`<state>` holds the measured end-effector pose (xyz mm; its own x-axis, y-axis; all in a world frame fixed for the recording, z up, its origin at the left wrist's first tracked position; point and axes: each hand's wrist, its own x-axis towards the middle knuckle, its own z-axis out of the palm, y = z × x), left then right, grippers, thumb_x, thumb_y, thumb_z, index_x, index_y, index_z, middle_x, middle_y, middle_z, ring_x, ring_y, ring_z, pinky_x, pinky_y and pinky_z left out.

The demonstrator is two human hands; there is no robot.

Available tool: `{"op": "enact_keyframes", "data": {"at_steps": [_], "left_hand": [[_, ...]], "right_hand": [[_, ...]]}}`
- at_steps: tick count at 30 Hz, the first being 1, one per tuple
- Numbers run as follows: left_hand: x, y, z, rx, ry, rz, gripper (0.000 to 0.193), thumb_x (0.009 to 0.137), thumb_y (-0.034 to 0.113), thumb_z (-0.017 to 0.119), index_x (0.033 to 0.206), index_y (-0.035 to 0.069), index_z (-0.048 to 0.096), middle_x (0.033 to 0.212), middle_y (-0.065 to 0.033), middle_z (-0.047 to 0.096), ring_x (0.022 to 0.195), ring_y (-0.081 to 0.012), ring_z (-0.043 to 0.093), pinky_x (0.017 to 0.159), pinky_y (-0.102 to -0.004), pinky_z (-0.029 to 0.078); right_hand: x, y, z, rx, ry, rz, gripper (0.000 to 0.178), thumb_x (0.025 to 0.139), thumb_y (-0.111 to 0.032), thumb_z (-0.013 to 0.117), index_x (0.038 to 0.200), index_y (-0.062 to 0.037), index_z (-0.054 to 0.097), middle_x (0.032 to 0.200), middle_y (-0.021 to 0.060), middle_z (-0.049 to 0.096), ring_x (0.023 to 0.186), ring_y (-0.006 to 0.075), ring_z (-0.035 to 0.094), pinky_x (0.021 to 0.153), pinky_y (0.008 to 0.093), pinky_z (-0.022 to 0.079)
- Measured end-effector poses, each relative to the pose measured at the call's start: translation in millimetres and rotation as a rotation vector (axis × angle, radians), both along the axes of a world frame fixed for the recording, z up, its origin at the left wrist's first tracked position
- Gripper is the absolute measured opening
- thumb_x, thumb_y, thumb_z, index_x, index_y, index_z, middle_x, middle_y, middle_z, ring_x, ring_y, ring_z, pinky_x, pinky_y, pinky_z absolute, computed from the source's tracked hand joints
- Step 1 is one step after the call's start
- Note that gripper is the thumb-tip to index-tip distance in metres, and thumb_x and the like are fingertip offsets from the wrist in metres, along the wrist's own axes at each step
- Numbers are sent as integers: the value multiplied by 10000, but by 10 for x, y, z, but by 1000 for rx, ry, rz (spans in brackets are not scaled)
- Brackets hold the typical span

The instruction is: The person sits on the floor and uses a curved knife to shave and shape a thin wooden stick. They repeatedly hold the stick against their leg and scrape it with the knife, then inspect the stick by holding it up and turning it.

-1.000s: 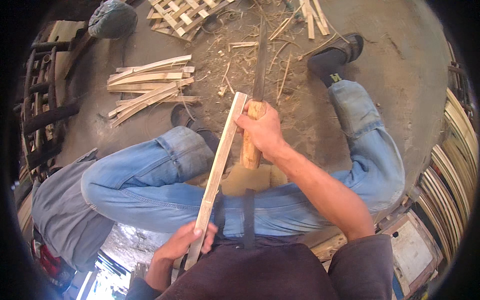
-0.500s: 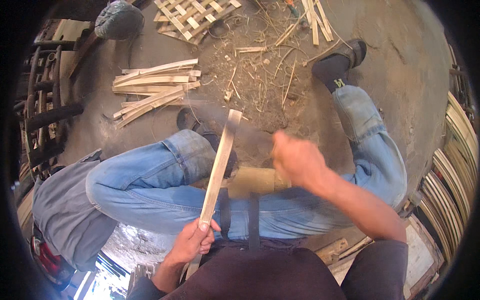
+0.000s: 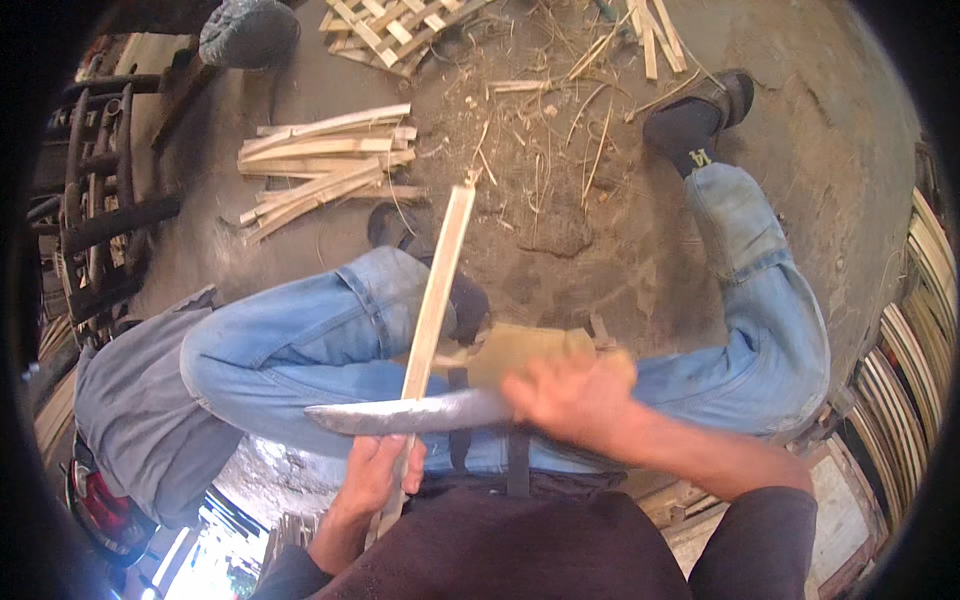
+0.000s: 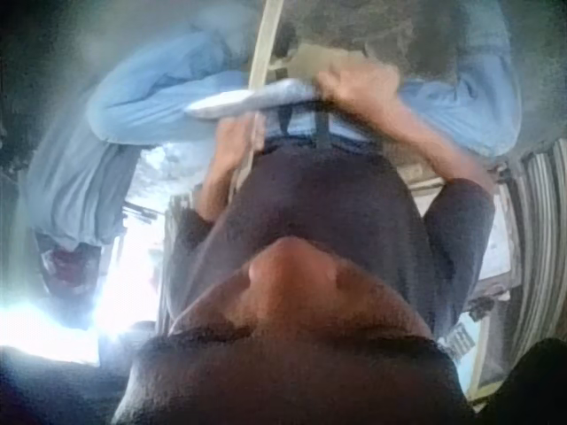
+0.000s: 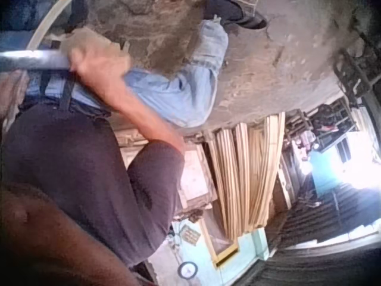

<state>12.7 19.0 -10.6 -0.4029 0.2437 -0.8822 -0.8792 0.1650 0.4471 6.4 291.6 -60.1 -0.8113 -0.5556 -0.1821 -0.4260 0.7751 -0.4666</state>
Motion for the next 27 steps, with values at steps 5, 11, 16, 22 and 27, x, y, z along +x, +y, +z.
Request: {"op": "enact_keyframes", "data": {"at_steps": [5,11,16,22,27], "left_hand": [[-50,31,62,22,-46,-1,245,1046,269,398,1048,46,498,667,-29,529,485,-102,482,443,-248,394],[9,15,111,69,-50,-11,256,1046,279,405,1041,42,500,670,-27,527,487,-103,484,442,-247,391],[1,-8,90,103,-56,-67,268,1040,273,422,1137,31,488,729,-41,547,560,-101,517,494,-242,414],[-132,-34,191,87,-159,14,323,1030,223,436,1267,5,458,842,-63,589,593,-86,490,528,-236,410],[-102,-43,28,56,-108,28,275,1033,206,439,1212,7,501,833,-65,602,591,-72,462,527,-224,394]], "right_hand": [[-312,266,-359,-49,-233,-411,201,755,-85,638,917,-52,522,731,153,613,647,379,631,546,463,501],[-615,595,-446,10,-274,-488,217,797,-130,633,933,-40,490,762,184,644,718,394,651,594,489,517],[-579,584,-419,-4,-220,-356,339,766,-211,718,958,-37,500,830,183,663,746,405,649,623,494,516],[-536,513,-501,-80,30,-347,400,763,-274,741,982,-28,513,809,149,624,740,365,669,632,450,541],[59,-164,-82,-31,-195,-25,224,840,-214,628,976,-54,550,759,128,611,699,348,659,531,424,529]]}}
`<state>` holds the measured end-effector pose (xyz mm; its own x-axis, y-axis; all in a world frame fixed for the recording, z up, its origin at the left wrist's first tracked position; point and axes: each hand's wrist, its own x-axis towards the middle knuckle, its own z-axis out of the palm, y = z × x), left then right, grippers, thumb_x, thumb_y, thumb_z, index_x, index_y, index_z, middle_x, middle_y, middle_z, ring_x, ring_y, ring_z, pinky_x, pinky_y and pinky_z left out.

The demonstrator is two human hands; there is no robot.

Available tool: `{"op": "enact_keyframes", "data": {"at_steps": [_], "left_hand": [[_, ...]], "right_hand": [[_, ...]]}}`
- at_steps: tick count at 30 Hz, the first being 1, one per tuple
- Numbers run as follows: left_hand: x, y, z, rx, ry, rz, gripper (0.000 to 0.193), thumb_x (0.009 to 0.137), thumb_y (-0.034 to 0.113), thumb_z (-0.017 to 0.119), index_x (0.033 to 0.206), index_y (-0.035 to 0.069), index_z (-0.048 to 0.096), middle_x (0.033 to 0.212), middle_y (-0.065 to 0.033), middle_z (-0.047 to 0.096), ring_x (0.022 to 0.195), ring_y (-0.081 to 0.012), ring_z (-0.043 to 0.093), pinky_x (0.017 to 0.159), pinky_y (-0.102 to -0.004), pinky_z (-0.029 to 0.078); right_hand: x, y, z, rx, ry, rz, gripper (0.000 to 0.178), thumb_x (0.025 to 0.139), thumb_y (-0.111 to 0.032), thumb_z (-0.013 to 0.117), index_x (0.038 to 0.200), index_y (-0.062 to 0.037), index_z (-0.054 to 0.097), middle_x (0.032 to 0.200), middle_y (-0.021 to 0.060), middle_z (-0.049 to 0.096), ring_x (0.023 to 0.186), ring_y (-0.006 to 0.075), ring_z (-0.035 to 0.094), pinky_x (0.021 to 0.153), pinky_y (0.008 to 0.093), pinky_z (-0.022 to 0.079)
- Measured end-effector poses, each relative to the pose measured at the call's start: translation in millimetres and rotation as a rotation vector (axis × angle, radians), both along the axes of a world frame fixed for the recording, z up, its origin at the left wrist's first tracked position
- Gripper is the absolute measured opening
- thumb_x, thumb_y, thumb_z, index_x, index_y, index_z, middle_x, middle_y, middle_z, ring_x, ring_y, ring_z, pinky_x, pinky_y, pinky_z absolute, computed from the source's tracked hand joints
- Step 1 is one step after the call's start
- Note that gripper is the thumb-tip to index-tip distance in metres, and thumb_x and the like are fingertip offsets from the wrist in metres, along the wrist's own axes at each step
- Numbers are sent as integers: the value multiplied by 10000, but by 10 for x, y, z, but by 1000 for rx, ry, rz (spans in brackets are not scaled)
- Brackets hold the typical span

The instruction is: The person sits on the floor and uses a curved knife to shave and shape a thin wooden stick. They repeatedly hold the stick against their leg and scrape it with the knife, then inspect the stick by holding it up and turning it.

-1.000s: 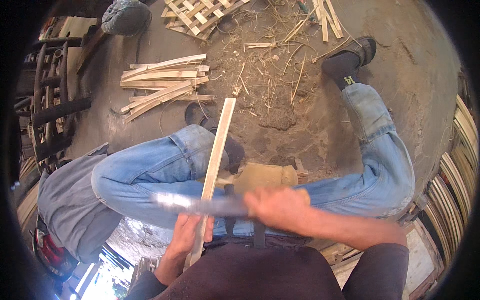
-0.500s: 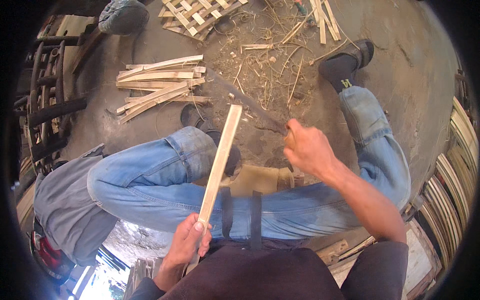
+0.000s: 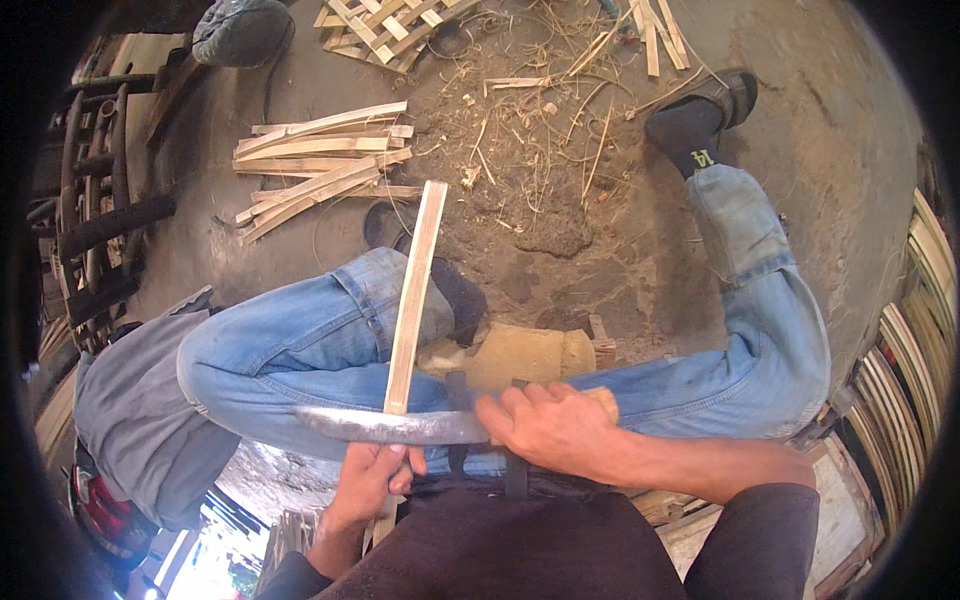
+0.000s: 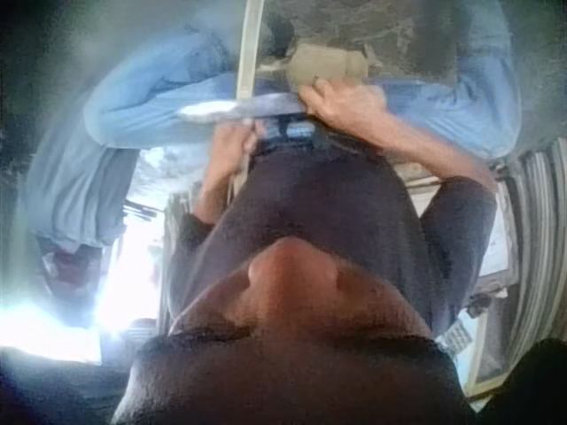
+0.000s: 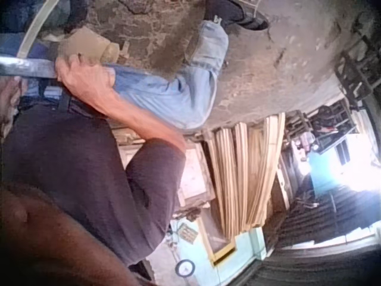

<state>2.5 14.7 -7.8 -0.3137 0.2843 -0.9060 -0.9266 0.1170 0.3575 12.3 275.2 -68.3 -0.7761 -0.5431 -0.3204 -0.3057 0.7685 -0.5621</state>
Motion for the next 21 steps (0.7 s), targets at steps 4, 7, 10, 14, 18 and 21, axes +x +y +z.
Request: {"op": "enact_keyframes", "data": {"at_steps": [4,7,10,14,18,21], "left_hand": [[136,-17,120,-11,29,-82,244,1038,214,444,1152,10,514,764,-59,575,558,-59,421,502,-214,359],[152,-10,120,-23,64,-154,246,1045,223,432,1132,8,514,721,-50,545,535,-61,401,488,-212,344],[127,15,157,-9,68,-129,268,1049,238,420,1118,-1,520,697,-48,537,529,-63,404,486,-216,348],[36,62,139,-34,132,-136,303,1049,256,404,1108,-9,540,683,-43,541,538,-74,434,481,-231,360],[22,-12,141,47,21,4,339,1046,282,379,1123,-4,544,673,-48,535,534,-90,446,486,-236,361],[-27,-3,209,33,23,2,330,1040,282,374,1106,4,540,657,-46,519,515,-92,432,483,-234,352]], "right_hand": [[-438,254,-175,-13,-147,-346,154,865,-178,579,899,-52,499,763,153,624,648,351,667,557,480,544],[-351,344,-101,-76,-103,-182,208,842,-167,613,912,-28,475,769,198,628,660,391,653,567,503,534],[-559,584,-343,18,-75,-394,293,789,-152,676,985,-37,491,785,189,629,680,375,662,592,490,535],[-561,534,-304,-99,-39,-304,309,768,-142,684,995,-41,499,785,191,642,699,392,657,598,494,532],[-757,612,-547,39,40,-445,327,729,-100,672,1023,-43,541,744,204,621,723,389,650,611,477,525],[-685,483,-434,-5,40,-468,236,739,-128,657,937,-60,548,677,167,597,654,349,658,562,460,532]]}}
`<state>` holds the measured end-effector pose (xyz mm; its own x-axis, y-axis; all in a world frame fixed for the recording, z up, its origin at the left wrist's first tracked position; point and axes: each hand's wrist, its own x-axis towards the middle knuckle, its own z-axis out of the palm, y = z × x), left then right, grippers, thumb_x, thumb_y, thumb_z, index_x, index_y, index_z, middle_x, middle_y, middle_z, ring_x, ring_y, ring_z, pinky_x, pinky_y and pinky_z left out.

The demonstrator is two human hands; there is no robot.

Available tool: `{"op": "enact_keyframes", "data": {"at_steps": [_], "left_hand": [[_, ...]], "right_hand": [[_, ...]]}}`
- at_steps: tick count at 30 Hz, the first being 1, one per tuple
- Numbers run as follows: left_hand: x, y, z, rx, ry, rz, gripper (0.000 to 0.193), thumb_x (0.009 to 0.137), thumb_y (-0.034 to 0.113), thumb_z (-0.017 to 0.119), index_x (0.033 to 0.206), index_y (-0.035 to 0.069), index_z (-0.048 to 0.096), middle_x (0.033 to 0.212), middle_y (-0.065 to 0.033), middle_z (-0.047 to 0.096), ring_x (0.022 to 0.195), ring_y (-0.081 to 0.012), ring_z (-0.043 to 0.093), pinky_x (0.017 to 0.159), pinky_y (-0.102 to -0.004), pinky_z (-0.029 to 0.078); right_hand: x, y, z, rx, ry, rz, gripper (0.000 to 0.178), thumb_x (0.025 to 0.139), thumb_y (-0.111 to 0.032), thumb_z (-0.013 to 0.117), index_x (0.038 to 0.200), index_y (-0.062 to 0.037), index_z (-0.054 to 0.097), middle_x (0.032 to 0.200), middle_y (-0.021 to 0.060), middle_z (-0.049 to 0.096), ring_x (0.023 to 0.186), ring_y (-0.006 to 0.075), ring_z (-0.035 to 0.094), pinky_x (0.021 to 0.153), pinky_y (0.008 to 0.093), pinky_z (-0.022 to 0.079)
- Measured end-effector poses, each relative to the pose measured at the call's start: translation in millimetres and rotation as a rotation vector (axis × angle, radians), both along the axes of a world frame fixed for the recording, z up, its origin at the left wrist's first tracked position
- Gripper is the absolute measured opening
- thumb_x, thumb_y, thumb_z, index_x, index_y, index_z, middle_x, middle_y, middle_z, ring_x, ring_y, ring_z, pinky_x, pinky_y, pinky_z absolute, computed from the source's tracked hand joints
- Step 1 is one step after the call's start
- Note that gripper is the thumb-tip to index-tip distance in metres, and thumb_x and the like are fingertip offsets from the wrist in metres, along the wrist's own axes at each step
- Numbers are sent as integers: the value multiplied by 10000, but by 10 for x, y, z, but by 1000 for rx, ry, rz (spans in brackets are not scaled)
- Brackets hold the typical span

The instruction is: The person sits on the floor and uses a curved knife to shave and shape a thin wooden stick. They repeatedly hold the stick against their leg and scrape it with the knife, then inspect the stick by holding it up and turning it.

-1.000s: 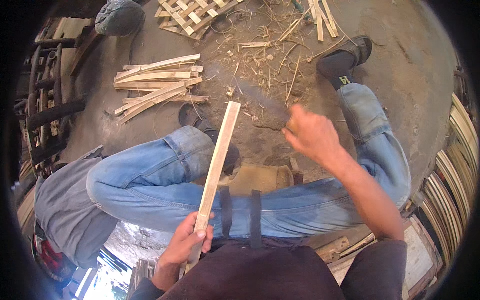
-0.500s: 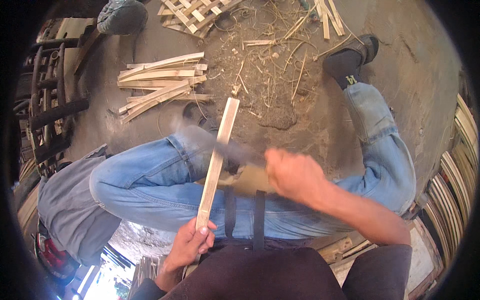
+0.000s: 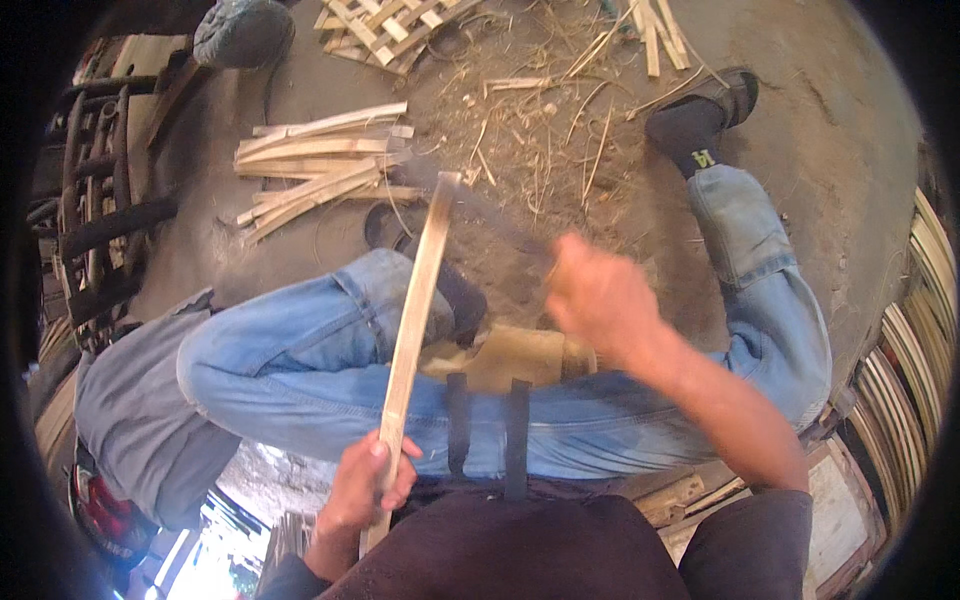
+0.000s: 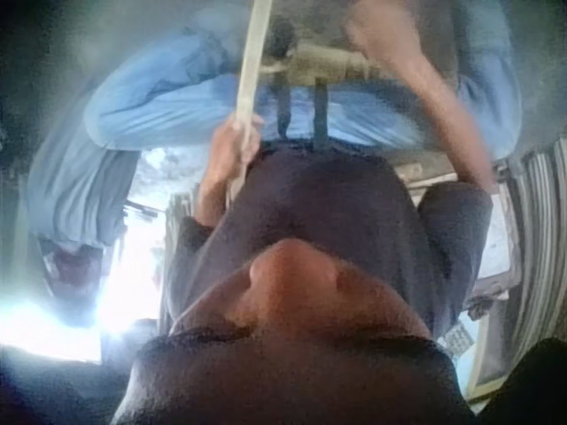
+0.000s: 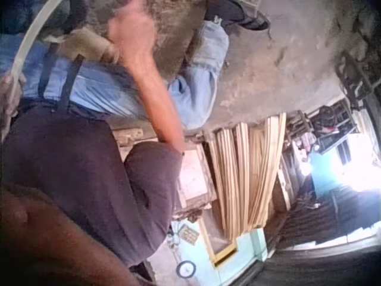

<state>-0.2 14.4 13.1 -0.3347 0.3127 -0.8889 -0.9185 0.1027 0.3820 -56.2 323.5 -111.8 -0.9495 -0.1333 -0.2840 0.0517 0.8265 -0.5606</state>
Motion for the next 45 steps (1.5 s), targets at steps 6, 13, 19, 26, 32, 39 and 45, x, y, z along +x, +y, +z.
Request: {"op": "enact_keyframes", "data": {"at_steps": [6,13,19,26,32,39,45], "left_hand": [[-32,24,-78,-13,-9,-77,273,1038,250,385,1042,18,531,606,-22,467,486,-81,386,452,-246,327],[47,-62,-19,45,-92,-70,249,1038,236,394,1028,26,527,605,-18,460,492,-76,385,457,-239,317],[94,-19,-78,-68,44,-92,237,1034,211,402,1048,18,538,613,-9,469,517,-84,405,487,-245,339],[119,18,-58,-274,183,-354,243,1035,210,406,1033,7,540,628,-30,514,562,-117,482,544,-298,416],[138,30,-21,-271,173,-327,220,1028,196,423,1024,9,540,619,-30,512,558,-110,470,539,-289,406],[164,47,0,-260,145,-370,214,1024,194,431,1009,10,540,615,-23,505,553,-108,466,530,-295,401],[198,33,-54,-223,146,-359,211,1022,182,419,1011,8,539,624,-33,508,556,-114,471,537,-296,405]], "right_hand": [[511,-275,503,75,-86,446,110,826,-140,572,888,-60,527,746,148,662,614,368,663,495,516,519],[177,148,105,-1,-34,119,170,788,-133,606,898,-46,508,712,207,633,662,400,648,556,514,516],[-38,24,136,-25,-110,59,210,782,-143,618,871,-2,491,685,210,616,633,407,643,541,494,522],[299,-170,284,-47,-207,60,171,839,-170,611,873,-47,497,736,154,625,639,367,665,533,480,537],[358,-139,533,-39,-178,301,229,845,-185,625,951,-40,482,786,180,623,680,404,654,572,475,540],[227,-18,264,30,-170,104,247,808,-154,647,946,-41,475,801,197,636,688,417,654,582,508,526],[319,-74,391,-36,-180,252,285,809,-164,668,957,-26,468,789,209,638,701,419,645,577,507,518]]}}
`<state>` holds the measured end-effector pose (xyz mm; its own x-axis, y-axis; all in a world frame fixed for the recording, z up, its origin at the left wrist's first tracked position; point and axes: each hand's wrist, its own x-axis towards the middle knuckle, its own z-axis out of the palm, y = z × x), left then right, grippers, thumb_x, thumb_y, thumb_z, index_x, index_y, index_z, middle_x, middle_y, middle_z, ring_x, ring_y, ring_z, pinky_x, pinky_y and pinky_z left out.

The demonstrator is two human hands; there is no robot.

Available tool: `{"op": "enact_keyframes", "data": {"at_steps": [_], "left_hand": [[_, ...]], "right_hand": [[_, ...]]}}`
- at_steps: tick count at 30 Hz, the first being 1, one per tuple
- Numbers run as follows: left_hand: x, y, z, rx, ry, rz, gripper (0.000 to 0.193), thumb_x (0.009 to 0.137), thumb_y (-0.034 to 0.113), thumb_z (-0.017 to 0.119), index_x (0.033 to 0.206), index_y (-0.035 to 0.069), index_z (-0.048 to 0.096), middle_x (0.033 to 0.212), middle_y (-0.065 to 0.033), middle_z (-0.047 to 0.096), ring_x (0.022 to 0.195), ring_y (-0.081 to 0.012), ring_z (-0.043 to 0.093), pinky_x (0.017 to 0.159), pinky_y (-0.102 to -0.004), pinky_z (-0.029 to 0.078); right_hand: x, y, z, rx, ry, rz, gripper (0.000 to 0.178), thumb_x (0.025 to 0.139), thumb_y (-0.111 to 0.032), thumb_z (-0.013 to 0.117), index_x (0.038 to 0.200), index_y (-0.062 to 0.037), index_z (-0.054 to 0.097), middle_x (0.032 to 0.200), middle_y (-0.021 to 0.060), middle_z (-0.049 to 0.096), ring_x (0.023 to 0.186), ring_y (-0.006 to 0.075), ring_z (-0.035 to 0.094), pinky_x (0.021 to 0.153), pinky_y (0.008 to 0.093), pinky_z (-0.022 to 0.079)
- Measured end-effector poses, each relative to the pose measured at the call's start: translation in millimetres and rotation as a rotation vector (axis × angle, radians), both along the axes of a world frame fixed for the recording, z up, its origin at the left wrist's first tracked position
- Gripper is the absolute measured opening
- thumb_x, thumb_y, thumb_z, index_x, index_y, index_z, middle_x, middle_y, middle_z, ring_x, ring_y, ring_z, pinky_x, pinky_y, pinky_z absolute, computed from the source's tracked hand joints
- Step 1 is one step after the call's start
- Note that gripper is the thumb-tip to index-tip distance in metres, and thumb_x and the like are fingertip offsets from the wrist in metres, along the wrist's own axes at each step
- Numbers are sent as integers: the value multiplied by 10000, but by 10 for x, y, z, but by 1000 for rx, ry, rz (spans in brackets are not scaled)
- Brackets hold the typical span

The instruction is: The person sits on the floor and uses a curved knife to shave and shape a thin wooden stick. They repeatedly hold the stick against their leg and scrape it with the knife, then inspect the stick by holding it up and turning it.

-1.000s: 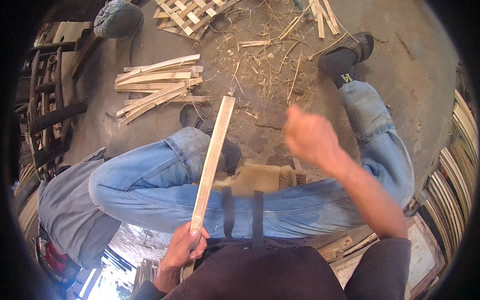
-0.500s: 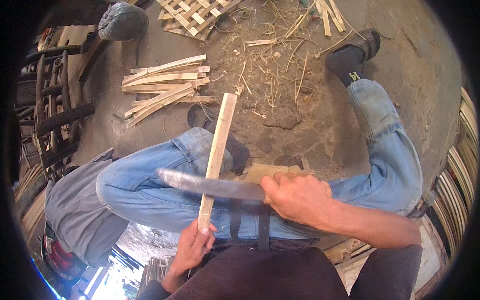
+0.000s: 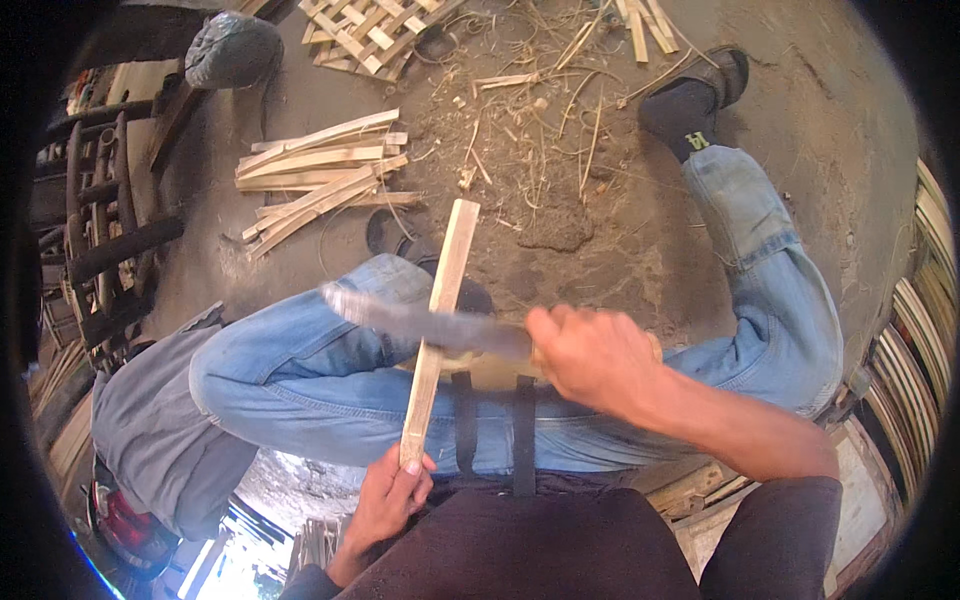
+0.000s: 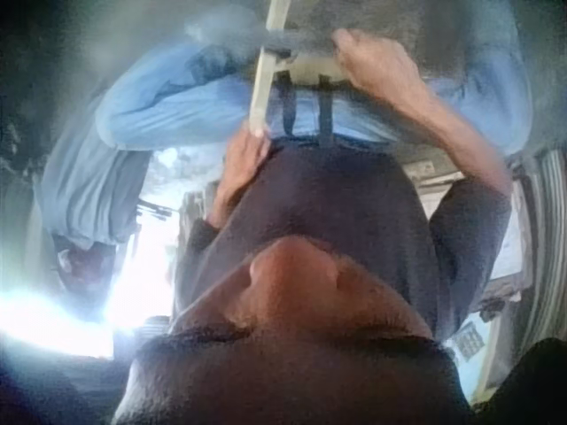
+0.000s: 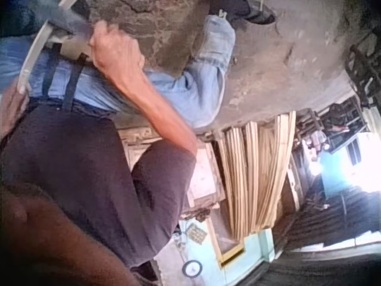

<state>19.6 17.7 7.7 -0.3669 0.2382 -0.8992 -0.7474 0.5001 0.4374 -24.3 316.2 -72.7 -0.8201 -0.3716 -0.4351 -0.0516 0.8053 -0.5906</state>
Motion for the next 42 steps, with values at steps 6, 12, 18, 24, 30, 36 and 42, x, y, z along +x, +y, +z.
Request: {"op": "enact_keyframes", "data": {"at_steps": [6,12,18,24,30,36,42], "left_hand": [[-31,66,-15,17,5,-57,220,1025,183,407,1021,7,538,629,-21,514,564,-113,480,544,-298,412],[-16,29,-79,160,-101,-81,282,1033,234,412,1113,-4,541,778,-50,596,658,-132,591,615,-277,481],[-346,229,-309,367,-175,326,496,1022,384,437,1301,-26,450,810,-37,533,579,-93,475,505,-234,409],[-324,155,-305,381,-194,384,459,1041,371,407,1244,-36,468,705,12,410,495,-29,331,412,-180,279],[-428,223,-251,295,-157,359,442,1065,328,345,1244,-37,518,744,12,421,547,-43,379,453,-193,342],[-363,172,-200,209,-50,230,440,1065,321,352,1167,-41,578,650,21,438,516,-54,444,461,-215,380],[-367,264,-149,125,64,157,477,1058,360,358,1135,-58,575,607,20,430,442,-52,401,410,-204,354]], "right_hand": [[-183,12,-196,-42,68,-164,284,790,-173,697,907,-32,480,808,194,645,727,413,651,615,498,525],[-424,-245,-569,-777,-332,-1009,249,860,-155,701,981,-29,523,779,45,605,615,146,622,554,328,518],[-460,-715,-491,-1109,-408,-998,267,842,-114,712,1022,-27,536,833,54,635,615,138,620,554,277,505],[26,-587,55,-311,-3,-226,273,826,-206,696,1003,-36,577,737,116,605,637,254,647,579,375,534],[41,-469,12,-44,171,-44,203,810,-246,642,912,-91,559,700,86,589,613,278,667,532,431,533],[8,-402,-7,6,155,-129,189,831,-212,630,915,-65,547,731,113,612,611,324,656,540,455,529],[167,-385,160,-73,56,30,188,776,-151,653,893,-71,529,758,124,611,629,336,637,524,435,516]]}}
